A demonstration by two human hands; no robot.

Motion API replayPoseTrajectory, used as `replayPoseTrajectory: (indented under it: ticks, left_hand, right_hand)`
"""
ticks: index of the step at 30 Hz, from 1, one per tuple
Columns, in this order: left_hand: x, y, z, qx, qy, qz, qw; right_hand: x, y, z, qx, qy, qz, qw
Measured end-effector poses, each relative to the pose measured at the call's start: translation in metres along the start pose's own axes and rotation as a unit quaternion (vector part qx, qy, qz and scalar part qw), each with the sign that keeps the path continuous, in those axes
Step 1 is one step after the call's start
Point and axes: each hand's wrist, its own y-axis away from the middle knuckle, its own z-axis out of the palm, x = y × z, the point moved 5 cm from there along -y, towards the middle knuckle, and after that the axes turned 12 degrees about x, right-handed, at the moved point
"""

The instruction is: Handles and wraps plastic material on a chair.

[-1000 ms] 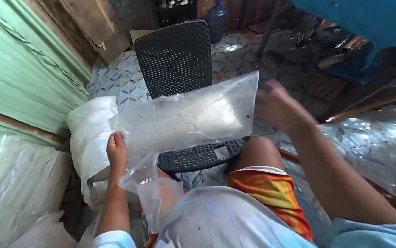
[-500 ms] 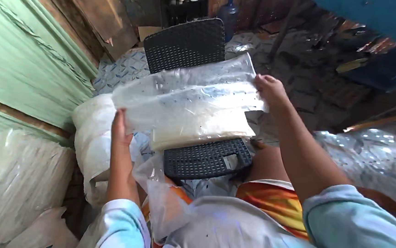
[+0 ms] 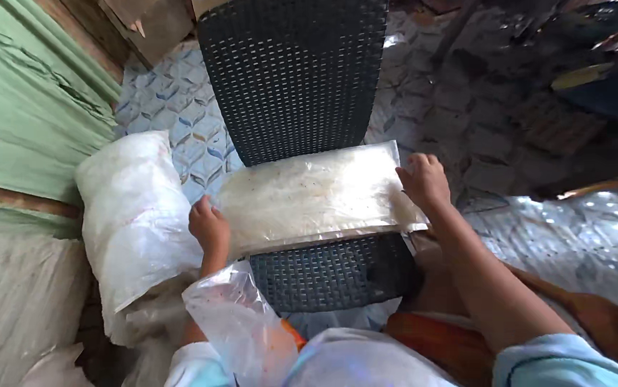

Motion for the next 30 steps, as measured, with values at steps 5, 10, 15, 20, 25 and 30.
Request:
replayPoseTrajectory:
  ticks: [5,10,15,20,25,30]
  left_hand:
    - [0.021,0.010,0.088,-0.150,0.127,0.099,0.975]
    - [-0.013,0.019,0.115,-0.297,0.277,-0.110,0.907]
    - [-0.040,0.012,0.027,-0.001,0.253,-0.219,0.942]
    - [-0.033,0.082,-0.052,-0.100,0.412,-0.019,0.906]
    - [0.035,0.143,-0.083,-0.279,0.280,0.145,0.907]
    - [0.046,0.140,-0.147,-0.213,0.241,0.119,0.939]
  right_hand:
    - [-0.017,-0.003,0.070,-0.111,-0.078,-0.123,0.983]
    - [0.015,0.013,0.098,-0.278,-0.273,0.163,0.906]
    - [0.018,-0.008,0.012,-0.007,-0.239,0.129,0.962]
    - [-0.089,0.173,-0.007,-0.375,-0.355,-0.018,0.856]
    - [-0.122,0.301,0.028,-0.515,-0.480,0.214,0.677]
    - [-0.143,0.201,-0.072,-0.218,-0.531,-0.097,0.813]
